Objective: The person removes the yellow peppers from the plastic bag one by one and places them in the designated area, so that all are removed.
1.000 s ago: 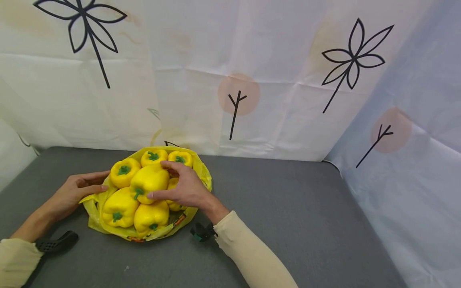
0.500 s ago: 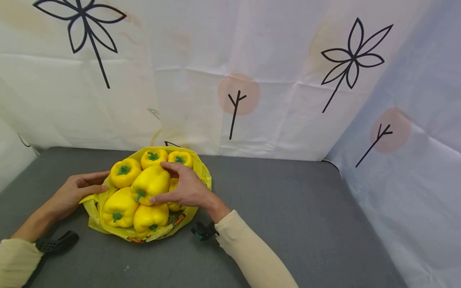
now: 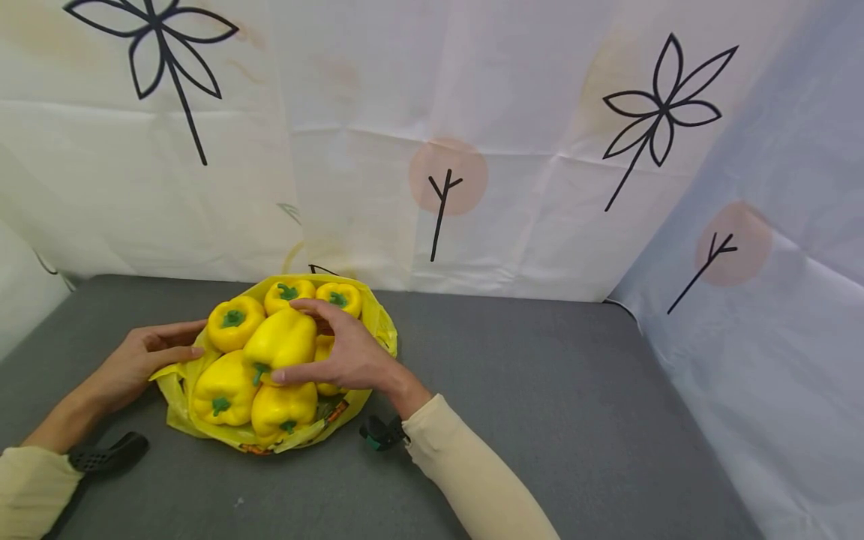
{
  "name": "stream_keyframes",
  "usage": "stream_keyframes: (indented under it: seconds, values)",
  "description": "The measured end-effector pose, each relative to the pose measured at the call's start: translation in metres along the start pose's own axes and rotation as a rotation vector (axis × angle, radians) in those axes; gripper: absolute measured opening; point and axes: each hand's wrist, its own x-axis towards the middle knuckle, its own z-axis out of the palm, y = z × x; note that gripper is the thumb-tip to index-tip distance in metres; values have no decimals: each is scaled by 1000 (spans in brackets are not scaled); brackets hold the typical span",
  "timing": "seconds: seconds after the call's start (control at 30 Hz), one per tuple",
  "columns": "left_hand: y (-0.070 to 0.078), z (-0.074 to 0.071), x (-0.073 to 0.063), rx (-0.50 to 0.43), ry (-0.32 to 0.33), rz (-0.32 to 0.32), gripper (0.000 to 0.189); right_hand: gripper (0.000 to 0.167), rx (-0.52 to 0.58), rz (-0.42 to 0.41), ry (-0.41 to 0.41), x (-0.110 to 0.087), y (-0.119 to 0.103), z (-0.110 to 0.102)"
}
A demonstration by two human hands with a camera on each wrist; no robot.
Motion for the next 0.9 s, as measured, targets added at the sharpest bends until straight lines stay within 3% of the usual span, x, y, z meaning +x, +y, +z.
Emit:
stream_keyframes:
  seconds: [0.43, 0.9]
  values:
    - [2, -1, 1, 19, 0, -17, 58, 88, -4, 58, 48, -1, -6, 0]
    - [2, -1, 0, 33, -3, -21, 58, 84, 77, -67, 98, -14, -17, -38]
